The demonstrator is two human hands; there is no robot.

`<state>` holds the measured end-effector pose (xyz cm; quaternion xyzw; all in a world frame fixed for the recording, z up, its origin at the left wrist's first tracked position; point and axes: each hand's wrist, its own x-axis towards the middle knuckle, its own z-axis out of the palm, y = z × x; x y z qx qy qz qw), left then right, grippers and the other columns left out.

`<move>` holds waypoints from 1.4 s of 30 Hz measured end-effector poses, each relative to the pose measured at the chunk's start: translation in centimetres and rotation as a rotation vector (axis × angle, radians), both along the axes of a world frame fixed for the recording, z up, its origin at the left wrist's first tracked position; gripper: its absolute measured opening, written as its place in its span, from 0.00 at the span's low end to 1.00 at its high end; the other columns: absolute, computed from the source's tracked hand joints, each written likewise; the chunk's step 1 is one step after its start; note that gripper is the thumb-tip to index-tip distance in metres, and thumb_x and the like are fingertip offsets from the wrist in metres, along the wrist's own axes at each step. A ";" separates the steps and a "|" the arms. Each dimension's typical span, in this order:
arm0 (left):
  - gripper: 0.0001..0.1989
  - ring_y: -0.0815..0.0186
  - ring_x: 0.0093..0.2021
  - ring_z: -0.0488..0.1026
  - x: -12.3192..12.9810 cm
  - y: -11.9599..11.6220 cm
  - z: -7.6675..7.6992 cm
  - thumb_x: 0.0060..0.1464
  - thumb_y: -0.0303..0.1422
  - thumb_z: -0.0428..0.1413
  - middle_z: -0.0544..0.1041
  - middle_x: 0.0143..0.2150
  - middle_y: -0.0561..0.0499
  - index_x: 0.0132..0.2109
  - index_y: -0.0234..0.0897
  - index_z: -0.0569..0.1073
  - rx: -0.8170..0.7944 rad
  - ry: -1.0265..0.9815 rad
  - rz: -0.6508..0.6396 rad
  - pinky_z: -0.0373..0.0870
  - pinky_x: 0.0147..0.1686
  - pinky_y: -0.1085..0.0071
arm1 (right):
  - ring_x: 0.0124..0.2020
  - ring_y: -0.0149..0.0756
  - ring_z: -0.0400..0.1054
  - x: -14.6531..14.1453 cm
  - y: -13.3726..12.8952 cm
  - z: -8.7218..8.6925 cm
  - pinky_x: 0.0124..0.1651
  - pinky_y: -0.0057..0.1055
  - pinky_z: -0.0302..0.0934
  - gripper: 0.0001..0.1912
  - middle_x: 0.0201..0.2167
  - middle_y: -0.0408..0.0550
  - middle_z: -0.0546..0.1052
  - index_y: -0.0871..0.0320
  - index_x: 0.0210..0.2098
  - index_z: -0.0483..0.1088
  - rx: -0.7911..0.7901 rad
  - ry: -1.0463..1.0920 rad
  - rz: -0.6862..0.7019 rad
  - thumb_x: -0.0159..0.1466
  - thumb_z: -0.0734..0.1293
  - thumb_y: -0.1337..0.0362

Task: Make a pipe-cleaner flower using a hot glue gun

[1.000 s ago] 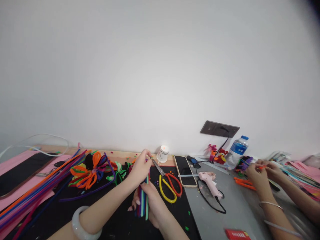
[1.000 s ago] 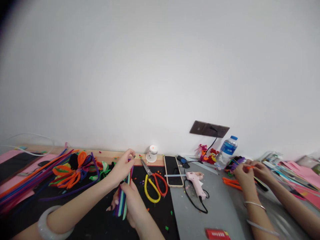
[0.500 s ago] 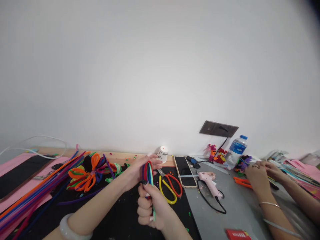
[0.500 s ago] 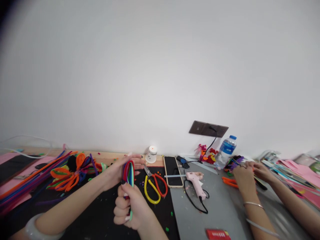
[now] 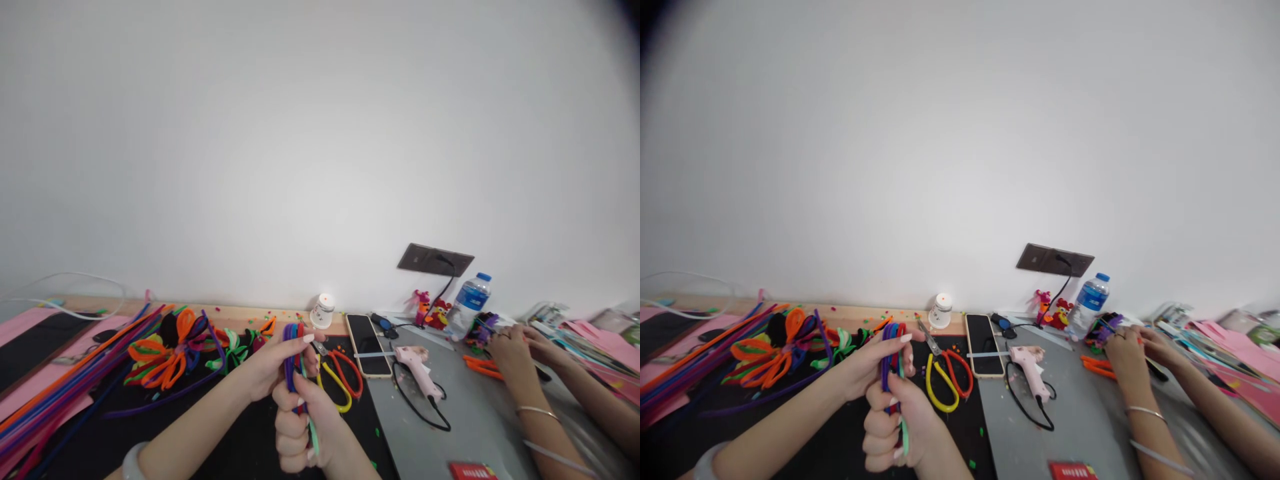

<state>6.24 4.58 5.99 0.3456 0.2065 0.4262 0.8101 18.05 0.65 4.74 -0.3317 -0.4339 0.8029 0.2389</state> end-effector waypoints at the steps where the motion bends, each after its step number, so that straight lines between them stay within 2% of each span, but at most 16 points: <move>1: 0.07 0.70 0.21 0.73 0.1 0.0 -0.2 0.49 0.33 0.59 0.75 0.20 0.55 0.36 0.34 0.74 -0.006 -0.001 0.021 0.70 0.28 0.72 | 0.44 0.39 0.67 0.0 0.0 0.1 0.44 0.41 0.65 0.16 0.48 0.51 0.69 0.60 0.50 0.64 0.007 -0.007 -0.002 0.64 0.62 0.61; 5: 0.08 0.73 0.18 0.69 0.4 0.1 -0.5 0.51 0.35 0.58 0.72 0.17 0.57 0.31 0.34 0.72 -0.035 -0.030 0.068 0.69 0.26 0.73 | 0.43 0.39 0.68 0.0 0.1 0.1 0.44 0.41 0.65 0.15 0.49 0.50 0.69 0.59 0.49 0.65 0.030 -0.015 -0.004 0.64 0.62 0.60; 8: 0.08 0.76 0.16 0.64 0.2 0.4 0.0 0.50 0.34 0.59 0.68 0.15 0.59 0.29 0.34 0.70 -0.054 -0.083 0.063 0.66 0.24 0.77 | 0.44 0.39 0.67 0.0 0.1 -0.2 0.44 0.39 0.65 0.13 0.49 0.49 0.69 0.56 0.48 0.66 0.018 0.006 0.012 0.64 0.62 0.60; 12: 0.14 0.81 0.13 0.47 -0.7 1.0 1.1 0.50 0.32 0.59 0.53 0.12 0.66 0.23 0.35 0.62 -0.102 -0.174 0.049 0.56 0.18 0.83 | 0.44 0.39 0.67 -0.2 0.2 -0.8 0.44 0.41 0.65 0.16 0.48 0.51 0.69 0.60 0.50 0.64 -0.021 0.058 0.040 0.64 0.62 0.61; 16: 0.19 0.79 0.13 0.42 -1.4 1.4 1.4 0.53 0.36 0.53 0.48 0.12 0.64 0.19 0.37 0.56 -0.177 -0.168 0.020 0.48 0.14 0.81 | 0.44 0.39 0.67 -0.3 0.3 -1.8 0.44 0.41 0.65 0.16 0.48 0.51 0.69 0.60 0.50 0.64 -0.064 0.130 0.076 0.64 0.62 0.62; 17: 0.20 0.79 0.13 0.41 -1.4 1.5 1.3 0.53 0.37 0.52 0.47 0.11 0.64 0.19 0.38 0.55 -0.192 -0.163 0.028 0.46 0.13 0.80 | 0.41 0.37 0.69 -0.3 0.3 -2.1 0.41 0.39 0.66 0.15 0.45 0.50 0.70 0.61 0.48 0.65 -0.070 0.143 0.077 0.65 0.62 0.61; 19: 0.21 0.78 0.13 0.38 -1.3 1.7 1.0 0.54 0.37 0.51 0.45 0.10 0.65 0.18 0.39 0.53 -0.220 -0.148 0.064 0.43 0.12 0.80 | 0.25 0.28 0.66 -0.2 0.4 -2.8 0.27 0.28 0.65 0.14 0.29 0.43 0.72 0.61 0.37 0.67 -0.116 0.207 0.110 0.64 0.61 0.55; 21: 0.22 0.78 0.13 0.36 -1.0 1.9 0.8 0.54 0.38 0.52 0.44 0.10 0.65 0.18 0.39 0.53 -0.241 -0.124 0.108 0.39 0.11 0.80 | 0.12 0.22 0.50 -0.2 0.5 -3.2 0.14 0.19 0.51 0.19 0.14 0.34 0.61 0.58 0.24 0.60 -0.206 0.333 0.211 0.61 0.61 0.49; 23: 0.19 0.79 0.12 0.35 -0.8 2.1 0.7 0.54 0.39 0.52 0.45 0.09 0.66 0.19 0.38 0.58 -0.249 -0.096 0.150 0.37 0.11 0.80 | 0.10 0.22 0.38 -0.3 0.7 -3.4 0.11 0.18 0.39 0.23 0.10 0.31 0.52 0.55 0.20 0.50 -0.288 0.461 0.325 0.59 0.62 0.47; 26: 0.11 0.79 0.11 0.36 -0.6 2.3 0.7 0.54 0.38 0.54 0.46 0.09 0.67 0.28 0.37 0.67 -0.234 -0.062 0.204 0.36 0.11 0.81 | 0.10 0.23 0.36 -0.5 0.7 -3.3 0.11 0.20 0.35 0.24 0.10 0.31 0.50 0.55 0.20 0.47 -0.292 0.521 0.379 0.59 0.62 0.47; 31: 0.07 0.80 0.10 0.40 -0.6 2.2 1.3 0.56 0.35 0.53 0.48 0.09 0.67 0.33 0.36 0.70 -0.207 -0.071 0.203 0.41 0.10 0.83 | 0.11 0.24 0.35 -0.5 0.8 -3.4 0.12 0.21 0.33 0.23 0.11 0.31 0.48 0.55 0.20 0.47 -0.254 0.582 0.409 0.62 0.58 0.47; 34: 0.09 0.78 0.13 0.57 -0.6 1.6 2.0 0.58 0.35 0.50 0.63 0.15 0.61 0.39 0.35 0.71 -0.185 -0.125 0.151 0.60 0.16 0.80 | 0.10 0.24 0.35 -0.2 0.9 -3.9 0.12 0.20 0.35 0.23 0.11 0.31 0.48 0.55 0.21 0.46 -0.226 0.684 0.413 0.63 0.56 0.47; 36: 0.12 0.71 0.24 0.70 -0.4 1.0 2.1 0.57 0.37 0.50 0.73 0.25 0.52 0.43 0.34 0.71 -0.170 -0.152 0.100 0.69 0.28 0.73 | 0.10 0.23 0.35 0.1 1.0 -4.1 0.11 0.19 0.36 0.23 0.10 0.31 0.49 0.54 0.21 0.46 -0.196 0.752 0.375 0.63 0.56 0.46; 37: 0.12 0.68 0.28 0.73 -0.3 0.7 2.0 0.57 0.37 0.51 0.75 0.29 0.49 0.44 0.34 0.71 -0.165 -0.150 0.058 0.70 0.32 0.69 | 0.10 0.23 0.35 0.2 1.0 -4.2 0.11 0.19 0.37 0.23 0.10 0.30 0.49 0.54 0.21 0.46 -0.179 0.773 0.351 0.63 0.56 0.46; 39: 0.11 0.67 0.29 0.73 0.1 0.2 1.5 0.55 0.35 0.53 0.76 0.30 0.49 0.43 0.35 0.71 -0.138 -0.120 0.012 0.70 0.34 0.69 | 0.09 0.23 0.36 0.2 1.0 -4.2 0.11 0.18 0.38 0.23 0.10 0.30 0.50 0.54 0.22 0.45 -0.153 0.787 0.313 0.63 0.56 0.46; 42: 0.08 0.71 0.24 0.71 0.7 -0.2 0.6 0.54 0.36 0.54 0.74 0.23 0.53 0.34 0.35 0.72 -0.109 -0.075 0.044 0.70 0.33 0.71 | 0.09 0.23 0.36 0.1 0.9 -4.2 0.11 0.18 0.39 0.24 0.10 0.30 0.50 0.54 0.21 0.46 -0.155 0.764 0.312 0.63 0.57 0.46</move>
